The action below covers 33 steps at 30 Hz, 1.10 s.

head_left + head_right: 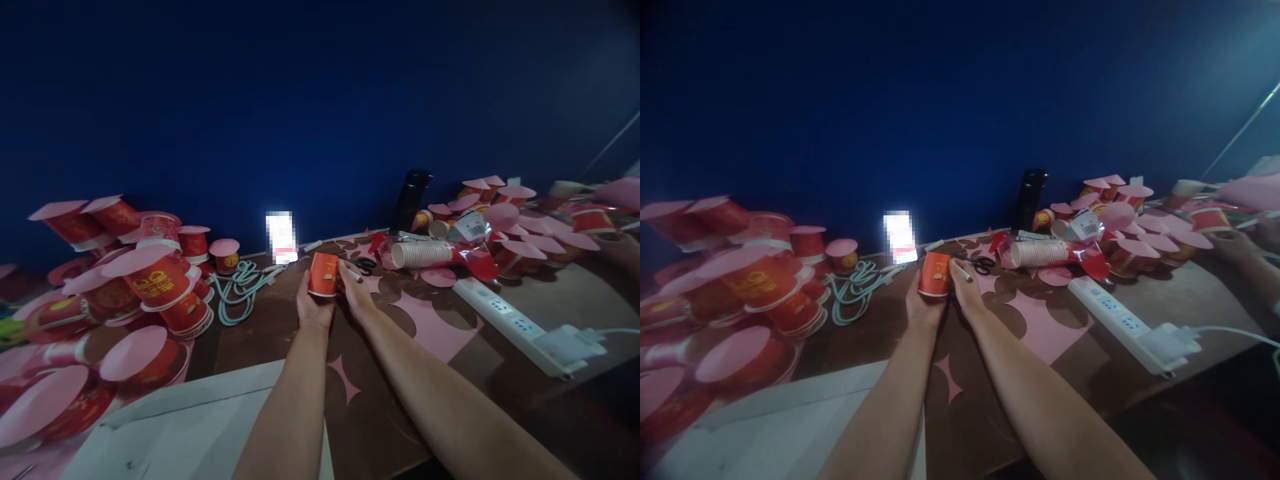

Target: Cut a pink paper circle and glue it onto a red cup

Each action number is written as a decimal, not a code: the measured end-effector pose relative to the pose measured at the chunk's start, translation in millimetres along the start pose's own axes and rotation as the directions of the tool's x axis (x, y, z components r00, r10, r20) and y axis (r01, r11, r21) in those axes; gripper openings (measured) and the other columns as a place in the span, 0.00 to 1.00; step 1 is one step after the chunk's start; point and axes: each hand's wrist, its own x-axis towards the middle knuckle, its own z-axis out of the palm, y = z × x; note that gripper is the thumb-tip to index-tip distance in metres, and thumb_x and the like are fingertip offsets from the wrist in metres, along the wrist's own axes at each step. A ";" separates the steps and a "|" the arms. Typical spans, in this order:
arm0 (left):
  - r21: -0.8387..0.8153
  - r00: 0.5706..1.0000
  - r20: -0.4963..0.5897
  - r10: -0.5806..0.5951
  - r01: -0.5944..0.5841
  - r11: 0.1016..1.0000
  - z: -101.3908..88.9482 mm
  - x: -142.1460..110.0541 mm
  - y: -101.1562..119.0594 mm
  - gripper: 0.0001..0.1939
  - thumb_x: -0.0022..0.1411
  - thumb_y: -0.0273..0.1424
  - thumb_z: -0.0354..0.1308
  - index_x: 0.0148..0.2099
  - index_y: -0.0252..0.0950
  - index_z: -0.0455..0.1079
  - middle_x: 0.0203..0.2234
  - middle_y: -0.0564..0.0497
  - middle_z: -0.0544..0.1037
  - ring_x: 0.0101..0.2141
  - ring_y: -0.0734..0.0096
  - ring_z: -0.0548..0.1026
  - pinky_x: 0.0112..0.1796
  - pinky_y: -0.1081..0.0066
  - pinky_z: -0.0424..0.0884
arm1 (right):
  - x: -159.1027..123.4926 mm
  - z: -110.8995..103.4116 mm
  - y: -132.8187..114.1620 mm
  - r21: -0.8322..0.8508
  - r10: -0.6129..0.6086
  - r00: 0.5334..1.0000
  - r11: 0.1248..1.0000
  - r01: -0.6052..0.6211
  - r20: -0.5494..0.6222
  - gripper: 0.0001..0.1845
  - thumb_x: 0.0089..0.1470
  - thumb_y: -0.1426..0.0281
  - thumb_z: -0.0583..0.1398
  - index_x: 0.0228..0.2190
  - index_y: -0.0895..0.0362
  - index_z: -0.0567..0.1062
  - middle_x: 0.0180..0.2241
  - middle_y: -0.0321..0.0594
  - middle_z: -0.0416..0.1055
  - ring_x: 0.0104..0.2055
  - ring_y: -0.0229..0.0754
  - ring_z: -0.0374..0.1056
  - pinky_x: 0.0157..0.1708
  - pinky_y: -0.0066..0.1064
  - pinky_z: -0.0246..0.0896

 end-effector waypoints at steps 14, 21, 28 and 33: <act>0.110 0.998 0.037 -0.046 0.042 0.993 2.1 -6.6 -13.9 0.16 0.56 0.37 0.59 0.42 0.31 0.72 0.37 0.44 0.78 0.37 0.66 0.77 0.45 0.66 0.71 | -8.5 13.5 -18.5 0.340 0.171 0.980 0.920 -0.194 0.099 0.20 0.49 0.53 0.61 0.36 0.56 0.73 0.30 0.39 0.77 0.37 0.44 0.73 0.38 0.36 0.70; 0.323 0.974 0.223 0.026 -0.099 0.941 1.8 -12.3 -30.1 0.20 0.47 0.30 0.67 0.45 0.33 0.73 0.37 0.47 0.79 0.42 0.64 0.75 0.50 0.65 0.65 | -2.9 5.7 -22.4 0.294 0.270 0.957 0.911 -0.289 0.104 0.27 0.50 0.45 0.55 0.34 0.57 0.74 0.26 0.41 0.76 0.35 0.45 0.74 0.36 0.36 0.71; 0.553 0.954 0.300 -0.025 -0.152 0.819 -5.6 -12.0 -32.2 0.22 0.42 0.29 0.69 0.43 0.33 0.73 0.37 0.46 0.79 0.41 0.62 0.75 0.48 0.63 0.66 | 2.7 1.8 -19.1 0.298 0.179 0.981 0.935 -0.193 0.072 0.29 0.49 0.43 0.54 0.34 0.55 0.74 0.26 0.40 0.76 0.34 0.45 0.74 0.34 0.35 0.70; 0.641 0.964 0.262 -0.034 -0.148 0.753 -5.0 -14.8 -30.6 0.20 0.41 0.27 0.69 0.40 0.34 0.75 0.36 0.46 0.79 0.38 0.63 0.76 0.46 0.64 0.67 | 7.1 -4.2 -14.9 0.282 0.149 0.987 0.946 -0.160 0.062 0.29 0.48 0.43 0.54 0.36 0.55 0.74 0.26 0.39 0.76 0.35 0.44 0.74 0.34 0.34 0.70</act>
